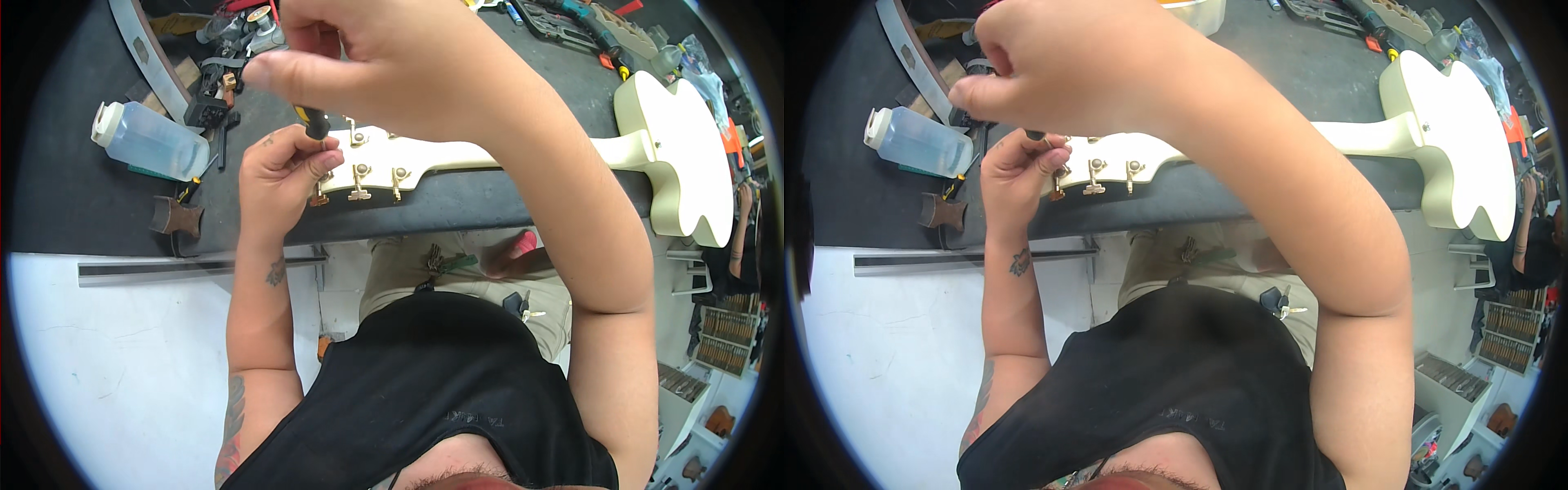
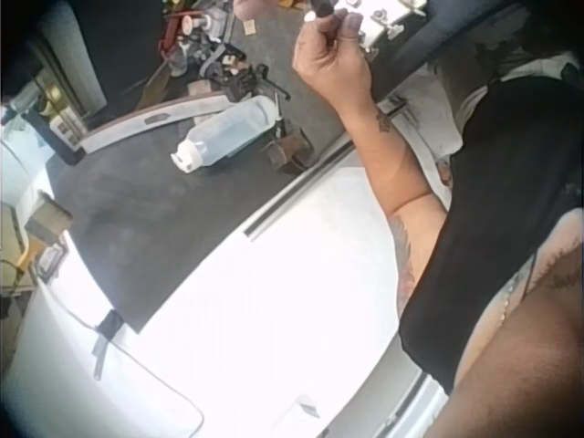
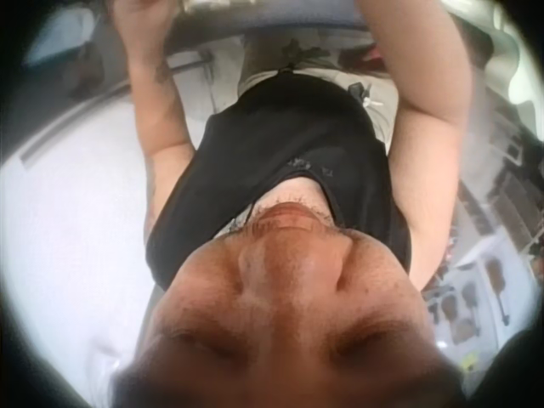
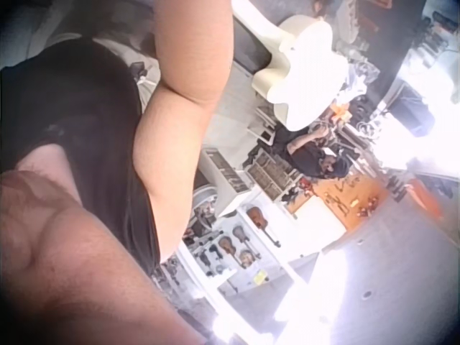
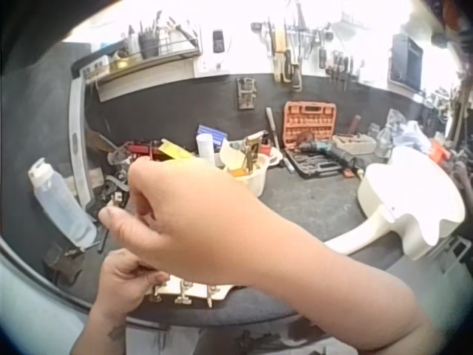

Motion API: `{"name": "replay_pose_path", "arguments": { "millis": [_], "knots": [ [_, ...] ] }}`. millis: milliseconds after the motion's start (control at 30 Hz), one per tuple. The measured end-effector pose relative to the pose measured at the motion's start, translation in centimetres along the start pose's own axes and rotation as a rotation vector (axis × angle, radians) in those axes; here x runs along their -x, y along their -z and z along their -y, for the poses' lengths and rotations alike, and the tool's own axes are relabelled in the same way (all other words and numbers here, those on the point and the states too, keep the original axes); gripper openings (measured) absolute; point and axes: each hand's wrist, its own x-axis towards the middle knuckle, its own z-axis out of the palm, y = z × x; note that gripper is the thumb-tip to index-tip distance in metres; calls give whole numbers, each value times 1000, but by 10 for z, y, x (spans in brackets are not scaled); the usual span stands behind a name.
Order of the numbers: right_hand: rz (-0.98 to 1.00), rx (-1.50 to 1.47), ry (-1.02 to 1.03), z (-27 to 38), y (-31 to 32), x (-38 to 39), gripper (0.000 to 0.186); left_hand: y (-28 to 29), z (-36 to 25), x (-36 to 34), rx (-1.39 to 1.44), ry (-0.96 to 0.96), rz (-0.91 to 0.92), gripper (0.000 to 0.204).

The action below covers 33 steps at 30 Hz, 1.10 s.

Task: The person unscrews and removes gold tuning pegs from the headstock of a white electric guitar using a screwdriver and by hand, then uses a brush and hammer to clean the headstock and tap components.

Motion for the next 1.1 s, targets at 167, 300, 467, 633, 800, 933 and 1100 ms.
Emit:
{"name": "replay_pose_path", "arguments": {
  "millis": [167, 300, 467, 633, 800, 933, 1100],
  "knots": [
    [205, 320, 199, 6, 16, -12, 43, 2, 2, 1, 44, -34, 17, 16],
    [375, 475, 93, 20, 13, -14, 36, 1, 0, 2, 71, 30, 27, 15],
    [312, 419, 337, 4, 9, 0, 26, 3, -3, 4, 109, 123, 53, 10],
    [342, 369, 458, -4, 6, -1, 17, 8, 0, 3, 123, 37, 125, 9],
    [397, 408, 469, -6, 8, -11, 13, 7, 2, 0, 241, 60, 112, 10],
    [275, 217, 60, -1, -4, 0, 19, 9, 2, 3, 194, 82, 53, 9],
    [-347, -632, -246, 34, -73, 28, 26, 11, -4, -1, -156, 29, 37, 7]
  ]
}}
